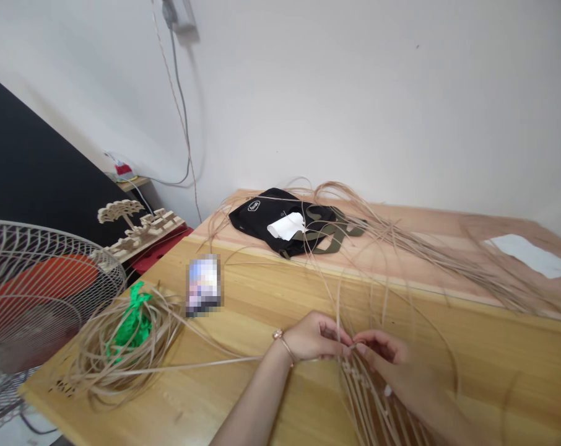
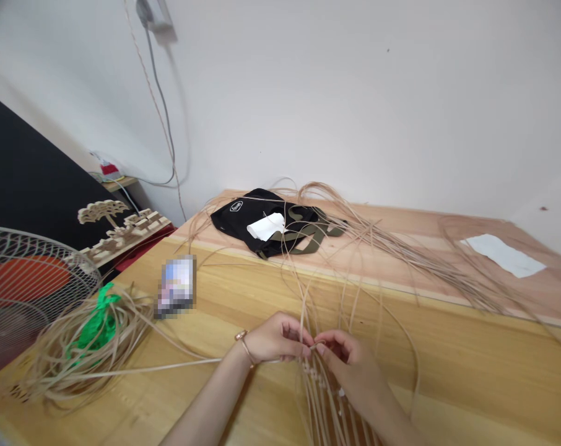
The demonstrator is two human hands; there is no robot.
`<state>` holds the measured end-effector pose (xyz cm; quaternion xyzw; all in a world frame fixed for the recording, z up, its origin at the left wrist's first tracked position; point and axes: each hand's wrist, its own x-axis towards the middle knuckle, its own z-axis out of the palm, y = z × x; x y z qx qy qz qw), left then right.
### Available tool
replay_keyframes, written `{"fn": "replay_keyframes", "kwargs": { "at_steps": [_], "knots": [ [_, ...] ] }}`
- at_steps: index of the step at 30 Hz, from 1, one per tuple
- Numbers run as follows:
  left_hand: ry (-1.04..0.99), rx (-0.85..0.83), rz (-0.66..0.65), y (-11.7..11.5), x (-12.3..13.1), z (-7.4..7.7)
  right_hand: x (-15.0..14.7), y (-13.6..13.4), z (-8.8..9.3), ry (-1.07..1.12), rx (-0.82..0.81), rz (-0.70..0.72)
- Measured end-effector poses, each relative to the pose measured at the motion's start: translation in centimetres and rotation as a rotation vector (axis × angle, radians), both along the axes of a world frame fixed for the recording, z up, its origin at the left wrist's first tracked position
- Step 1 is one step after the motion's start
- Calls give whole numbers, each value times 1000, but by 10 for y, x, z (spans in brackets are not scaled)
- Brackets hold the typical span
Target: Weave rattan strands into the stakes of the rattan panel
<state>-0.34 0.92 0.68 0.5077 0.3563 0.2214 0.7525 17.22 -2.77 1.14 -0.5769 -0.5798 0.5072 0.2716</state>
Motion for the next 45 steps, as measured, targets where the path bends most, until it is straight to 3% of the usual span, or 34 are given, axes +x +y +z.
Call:
{"fn": "replay_keyframes", "kwargs": {
  "at_steps": [19, 45],
  "knots": [
    [18, 10, -8, 0, 0, 0, -2, -1, 1, 130, 0, -24],
    [8, 30, -40, 0, -1, 0, -4, -2, 10, -8, 36, 8]
  ]
}}
